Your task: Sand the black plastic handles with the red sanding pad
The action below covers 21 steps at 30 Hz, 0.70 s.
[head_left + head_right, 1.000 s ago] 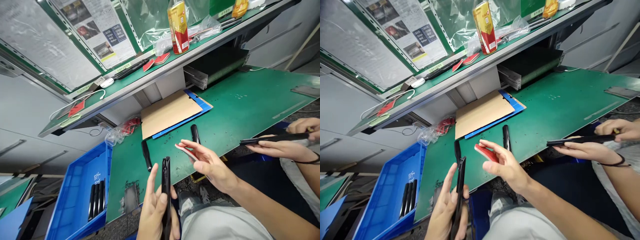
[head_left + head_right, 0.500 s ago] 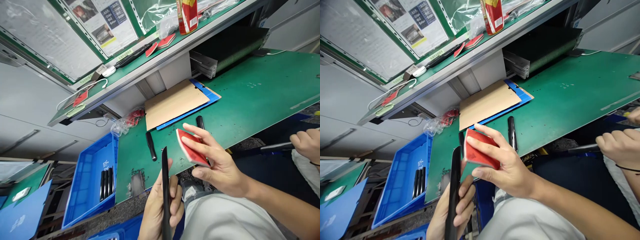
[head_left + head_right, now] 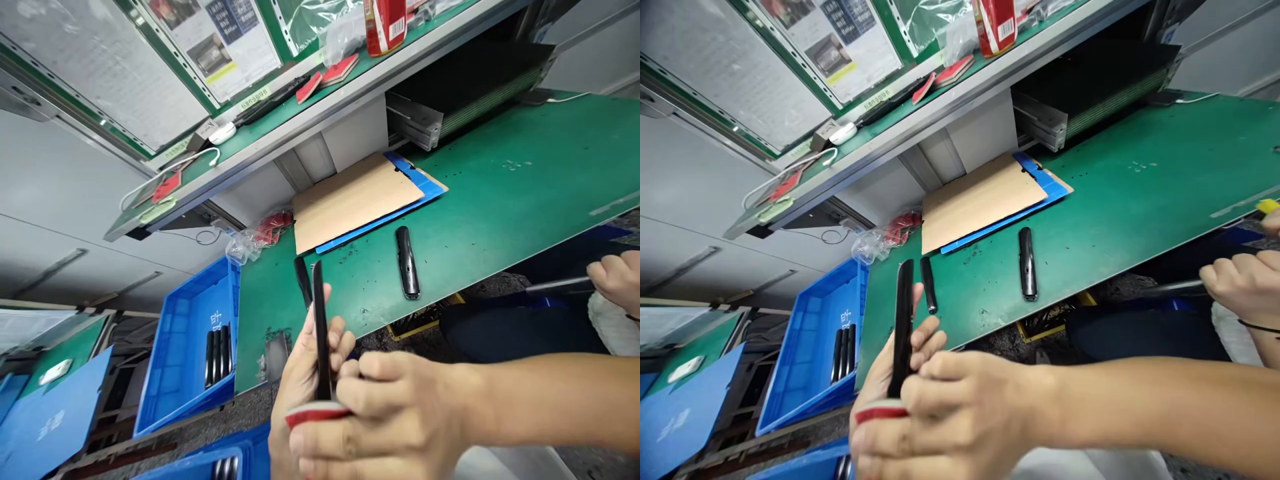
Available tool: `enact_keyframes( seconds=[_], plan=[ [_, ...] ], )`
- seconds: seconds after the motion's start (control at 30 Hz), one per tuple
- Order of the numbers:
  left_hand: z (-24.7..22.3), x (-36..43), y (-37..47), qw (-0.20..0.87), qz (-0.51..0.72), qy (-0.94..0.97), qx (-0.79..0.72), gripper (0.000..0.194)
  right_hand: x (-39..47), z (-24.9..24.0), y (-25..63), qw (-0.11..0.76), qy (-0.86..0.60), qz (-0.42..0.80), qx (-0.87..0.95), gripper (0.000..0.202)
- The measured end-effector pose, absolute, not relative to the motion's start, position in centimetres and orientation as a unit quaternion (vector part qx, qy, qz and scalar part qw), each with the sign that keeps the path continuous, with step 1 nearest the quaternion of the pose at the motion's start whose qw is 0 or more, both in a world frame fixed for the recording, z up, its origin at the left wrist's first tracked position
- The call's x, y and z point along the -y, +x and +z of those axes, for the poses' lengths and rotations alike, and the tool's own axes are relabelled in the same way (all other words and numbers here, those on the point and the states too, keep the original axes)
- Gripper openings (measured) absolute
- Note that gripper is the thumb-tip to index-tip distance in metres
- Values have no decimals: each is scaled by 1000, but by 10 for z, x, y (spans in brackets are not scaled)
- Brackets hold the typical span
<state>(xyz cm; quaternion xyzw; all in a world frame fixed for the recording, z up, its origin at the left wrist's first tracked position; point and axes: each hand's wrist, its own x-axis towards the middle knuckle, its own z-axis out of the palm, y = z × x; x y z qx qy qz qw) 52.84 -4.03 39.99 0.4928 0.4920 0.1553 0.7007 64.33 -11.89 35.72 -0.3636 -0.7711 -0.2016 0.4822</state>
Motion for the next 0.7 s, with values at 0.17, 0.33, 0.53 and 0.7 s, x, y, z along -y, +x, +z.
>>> enact_keyframes(
  seconds=[0.17, 0.33, 0.53, 0.7],
  plan=[
    [394, -25, 533, 848, 419, 159, -284, 36, 128, 328, 622, 504, -279, -184, 796, 35],
    [402, -55, 523, 810, 515, 189, -207, 43, 138, 322, 647, 627, -478, -35, 614, 50],
    [415, -28, 541, 864, 451, -31, -220, 10, 138, 313, 618, 748, -494, 183, 405, 56],
    [418, -18, 561, 898, 402, 49, -173, 35, 128, 314, 610, 718, -528, 41, 452, 51]
  ],
)
